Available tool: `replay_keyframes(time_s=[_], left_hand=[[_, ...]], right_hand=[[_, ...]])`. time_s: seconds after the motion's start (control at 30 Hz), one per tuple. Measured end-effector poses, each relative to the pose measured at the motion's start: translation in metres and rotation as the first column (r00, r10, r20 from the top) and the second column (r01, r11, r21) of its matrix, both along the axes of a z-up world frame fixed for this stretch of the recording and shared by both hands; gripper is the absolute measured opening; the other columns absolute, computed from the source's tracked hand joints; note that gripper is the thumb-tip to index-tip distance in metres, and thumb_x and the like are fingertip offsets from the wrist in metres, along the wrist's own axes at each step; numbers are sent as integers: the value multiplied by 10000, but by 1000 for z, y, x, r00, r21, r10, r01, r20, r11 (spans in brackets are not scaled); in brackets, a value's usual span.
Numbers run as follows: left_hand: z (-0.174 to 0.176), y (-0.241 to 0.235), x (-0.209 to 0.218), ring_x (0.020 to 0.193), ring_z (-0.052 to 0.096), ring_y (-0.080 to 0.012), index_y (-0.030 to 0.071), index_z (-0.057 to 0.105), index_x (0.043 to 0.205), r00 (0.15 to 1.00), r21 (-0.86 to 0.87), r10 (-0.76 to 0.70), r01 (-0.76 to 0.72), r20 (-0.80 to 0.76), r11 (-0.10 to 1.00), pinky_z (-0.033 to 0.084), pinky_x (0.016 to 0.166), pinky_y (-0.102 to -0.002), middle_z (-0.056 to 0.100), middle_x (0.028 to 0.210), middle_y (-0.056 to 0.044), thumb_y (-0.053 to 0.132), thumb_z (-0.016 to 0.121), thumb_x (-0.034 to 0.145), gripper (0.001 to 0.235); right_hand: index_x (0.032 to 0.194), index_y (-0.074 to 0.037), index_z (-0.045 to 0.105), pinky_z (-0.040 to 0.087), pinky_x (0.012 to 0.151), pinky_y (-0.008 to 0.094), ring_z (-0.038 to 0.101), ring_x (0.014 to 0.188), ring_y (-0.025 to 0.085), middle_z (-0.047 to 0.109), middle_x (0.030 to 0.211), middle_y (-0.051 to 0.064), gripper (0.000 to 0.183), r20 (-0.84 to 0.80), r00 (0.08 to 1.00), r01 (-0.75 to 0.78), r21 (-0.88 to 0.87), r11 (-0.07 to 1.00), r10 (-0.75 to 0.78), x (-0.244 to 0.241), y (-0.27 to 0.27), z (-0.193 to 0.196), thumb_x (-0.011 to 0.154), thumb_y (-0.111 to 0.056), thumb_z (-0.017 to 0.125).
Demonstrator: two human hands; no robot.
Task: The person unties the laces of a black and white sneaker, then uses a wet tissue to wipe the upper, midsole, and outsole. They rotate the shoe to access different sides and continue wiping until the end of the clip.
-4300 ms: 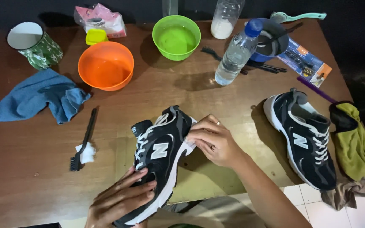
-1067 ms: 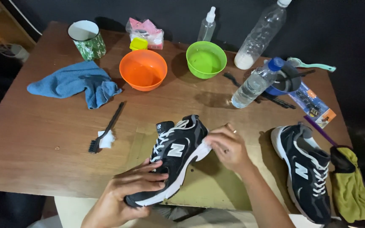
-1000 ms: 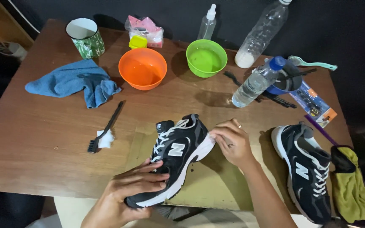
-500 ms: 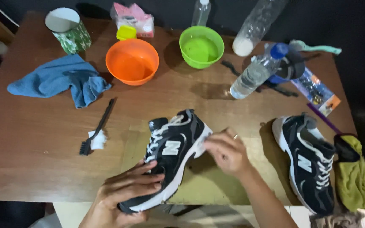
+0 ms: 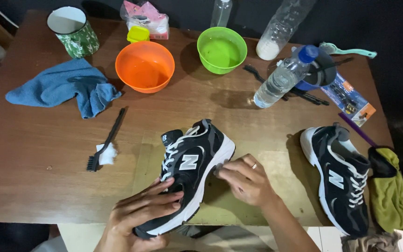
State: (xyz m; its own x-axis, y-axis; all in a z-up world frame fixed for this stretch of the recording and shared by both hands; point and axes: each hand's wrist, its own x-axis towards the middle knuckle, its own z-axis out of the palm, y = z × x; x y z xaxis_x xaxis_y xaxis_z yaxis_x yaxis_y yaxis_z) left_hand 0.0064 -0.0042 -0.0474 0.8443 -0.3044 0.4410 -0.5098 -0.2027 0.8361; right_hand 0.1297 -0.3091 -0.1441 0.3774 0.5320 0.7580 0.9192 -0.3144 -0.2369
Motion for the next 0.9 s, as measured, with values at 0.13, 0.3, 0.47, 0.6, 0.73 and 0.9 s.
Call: replay_keyframes(time_s=[0.13,0.3,0.47,0.6,0.73,0.9], left_hand=[[0,-1,1,1378,607,-390,83,718,1220,1000,-6,8,-8,16,1000,479,1177,-567,730,1320,-153,118,837,804,434],[-2,-2,-3,1397,586,-375,93,721,1230,1000,7,-11,11,22,1000,461,1182,-563,725,1334,-144,192,802,864,388],[-11,4,-5,1386,603,-376,106,740,1225,1000,28,-13,12,22,1000,446,1186,-564,717,1354,-121,216,899,778,487],[-15,1,-13,1408,572,-360,140,718,1285,999,108,-35,33,15,994,410,1187,-598,712,1379,-86,334,759,912,422],[-21,3,-12,1385,589,-374,104,722,1251,994,116,-31,18,107,993,438,1178,-581,719,1349,-106,278,801,876,421],[-32,3,-15,1409,563,-373,115,675,1319,981,144,-90,66,172,987,404,1199,-591,696,1387,-109,363,706,966,432]], right_hand=[[1036,-74,721,396,701,298,570,809,155,726,1006,74,164,13,998,54,-41,998,-53,4,-1,11,907,28,729],[1023,-114,716,441,679,267,558,795,141,707,976,51,129,61,997,47,-47,998,-44,6,2,1,919,-54,765],[1028,-133,678,552,677,254,673,788,137,736,908,10,123,-243,958,171,51,984,-154,20,-4,8,995,-24,632],[1053,-88,696,441,736,300,634,813,159,704,971,64,163,-176,984,10,87,996,6,7,12,25,932,21,714],[1007,-64,697,467,755,305,635,776,185,700,906,69,91,-267,959,118,85,989,-91,25,10,40,960,14,687],[1007,-77,677,475,800,317,619,831,195,684,906,61,108,-346,935,111,57,992,-84,29,8,41,970,23,662]])
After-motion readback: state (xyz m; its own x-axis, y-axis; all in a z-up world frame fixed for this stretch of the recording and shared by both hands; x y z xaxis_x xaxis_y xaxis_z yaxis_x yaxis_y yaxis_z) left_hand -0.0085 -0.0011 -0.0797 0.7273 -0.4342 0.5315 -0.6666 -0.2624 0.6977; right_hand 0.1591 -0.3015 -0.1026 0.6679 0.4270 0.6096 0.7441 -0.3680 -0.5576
